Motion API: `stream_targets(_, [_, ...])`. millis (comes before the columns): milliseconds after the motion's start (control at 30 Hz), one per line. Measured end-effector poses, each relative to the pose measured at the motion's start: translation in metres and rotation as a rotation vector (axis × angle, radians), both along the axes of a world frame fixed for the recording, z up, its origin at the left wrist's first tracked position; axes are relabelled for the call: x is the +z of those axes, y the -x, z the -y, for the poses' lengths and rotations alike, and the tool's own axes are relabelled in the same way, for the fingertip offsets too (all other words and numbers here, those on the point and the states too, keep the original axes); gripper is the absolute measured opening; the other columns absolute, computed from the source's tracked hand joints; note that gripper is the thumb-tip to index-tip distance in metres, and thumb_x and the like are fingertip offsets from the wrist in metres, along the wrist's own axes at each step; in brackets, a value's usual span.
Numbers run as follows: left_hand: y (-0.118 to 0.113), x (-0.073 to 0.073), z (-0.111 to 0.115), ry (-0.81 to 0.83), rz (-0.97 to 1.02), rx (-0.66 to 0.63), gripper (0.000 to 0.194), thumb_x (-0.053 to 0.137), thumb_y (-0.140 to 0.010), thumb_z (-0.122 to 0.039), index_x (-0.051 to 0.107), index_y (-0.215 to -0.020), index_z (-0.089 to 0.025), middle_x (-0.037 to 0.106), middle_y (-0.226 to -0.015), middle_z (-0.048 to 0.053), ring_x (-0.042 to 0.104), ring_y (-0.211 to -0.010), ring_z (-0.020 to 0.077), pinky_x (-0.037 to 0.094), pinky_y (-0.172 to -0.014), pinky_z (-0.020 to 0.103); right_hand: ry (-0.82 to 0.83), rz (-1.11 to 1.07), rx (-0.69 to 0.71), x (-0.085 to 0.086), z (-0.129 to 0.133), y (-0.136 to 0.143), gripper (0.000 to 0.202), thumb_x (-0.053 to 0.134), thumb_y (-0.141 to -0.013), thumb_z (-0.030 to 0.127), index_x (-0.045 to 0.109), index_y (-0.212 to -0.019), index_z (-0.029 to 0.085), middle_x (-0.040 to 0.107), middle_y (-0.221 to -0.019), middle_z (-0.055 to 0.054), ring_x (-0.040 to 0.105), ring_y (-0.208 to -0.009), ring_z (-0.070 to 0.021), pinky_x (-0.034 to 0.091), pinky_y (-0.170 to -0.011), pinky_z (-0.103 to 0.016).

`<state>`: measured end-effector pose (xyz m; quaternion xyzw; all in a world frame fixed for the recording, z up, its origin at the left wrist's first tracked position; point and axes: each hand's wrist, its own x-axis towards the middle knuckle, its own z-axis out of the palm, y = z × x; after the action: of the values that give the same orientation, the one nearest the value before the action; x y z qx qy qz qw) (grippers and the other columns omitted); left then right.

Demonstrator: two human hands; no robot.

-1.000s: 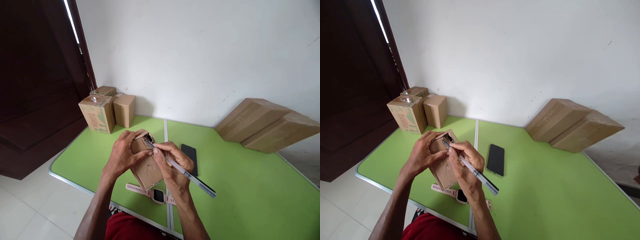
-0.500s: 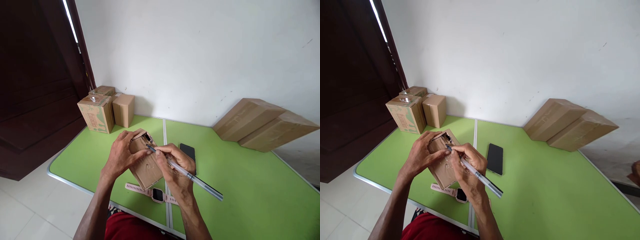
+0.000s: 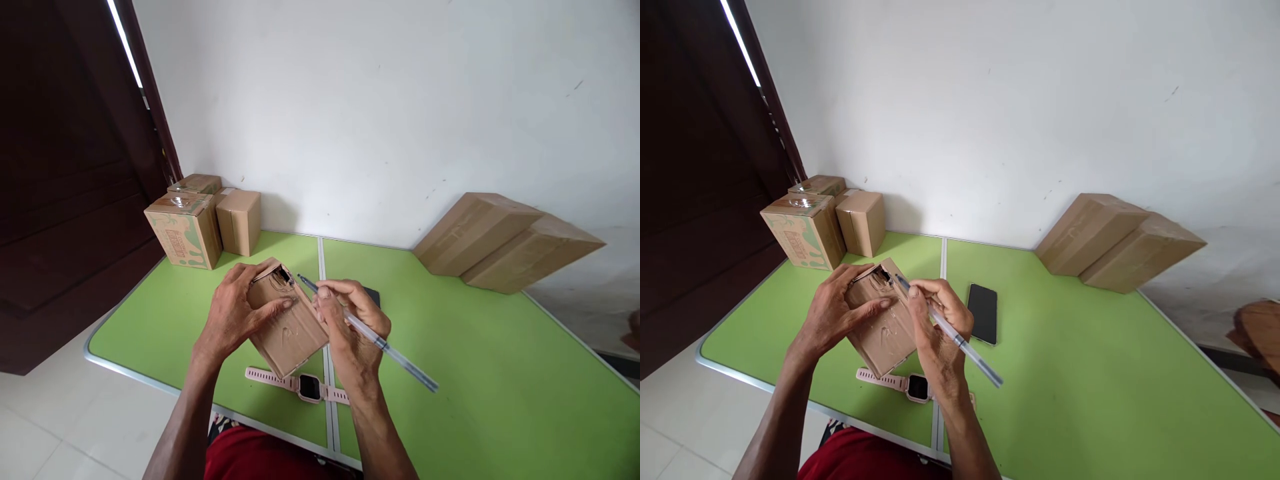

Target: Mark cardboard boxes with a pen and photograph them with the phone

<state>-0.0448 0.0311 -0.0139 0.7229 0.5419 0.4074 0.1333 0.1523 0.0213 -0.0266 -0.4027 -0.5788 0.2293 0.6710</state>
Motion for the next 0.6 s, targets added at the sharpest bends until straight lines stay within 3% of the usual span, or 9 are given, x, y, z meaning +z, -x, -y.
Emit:
stream_targets(100, [0.001,-0.002,0.0,-0.013,-0.008,0.02,0.061,0.087,-0.089,-0.059,0.073,-0.14,-0.028,0.076,-0.127,0.01,0.075,-0.115,0.0302,0.06,-0.104,0.044,-0.025,-0.026,-0.02,0.001,-0.001,-0.005,0.012,0.077,-0.099,0.035,0.079,-0.105,0.025,0.08,-0.088,-0.002,0.076,-0.073,-0.0191,0.061,-0.061,-0.03])
stream_targets(233, [0.002,-0.004,-0.001,-0.019,-0.024,0.034,0.062,0.087,-0.088,-0.06,0.074,-0.139,-0.029,0.077,-0.126,0.009,0.075,-0.114,0.0301,0.06,-0.103,0.044,-0.066,0.053,0.045,0.004,-0.001,-0.01,0.01,0.074,-0.101,0.033,0.08,-0.103,0.025,0.078,-0.085,-0.002,0.074,-0.07,-0.0177,0.06,-0.06,-0.03])
stream_targets(500, [-0.003,0.0,0.004,-0.015,-0.02,0.003,0.063,0.083,-0.09,-0.062,0.072,-0.14,-0.026,0.076,-0.126,0.012,0.075,-0.115,0.0321,0.06,-0.1,0.046,-0.083,0.13,0.058,0.014,0.002,0.012,0.011,0.069,-0.104,0.029,0.078,-0.102,0.024,0.078,-0.085,-0.001,0.074,-0.07,-0.0166,0.059,-0.062,-0.03])
stream_targets(600, [-0.001,-0.001,0.004,-0.006,-0.028,0.019,0.064,0.083,-0.09,-0.063,0.072,-0.141,-0.026,0.076,-0.127,0.012,0.074,-0.115,0.0324,0.059,-0.101,0.045,-0.111,0.123,0.088,0.006,0.002,0.004,0.011,0.069,-0.105,0.03,0.078,-0.103,0.024,0.077,-0.081,-0.001,0.071,-0.063,-0.0149,0.056,-0.052,-0.026])
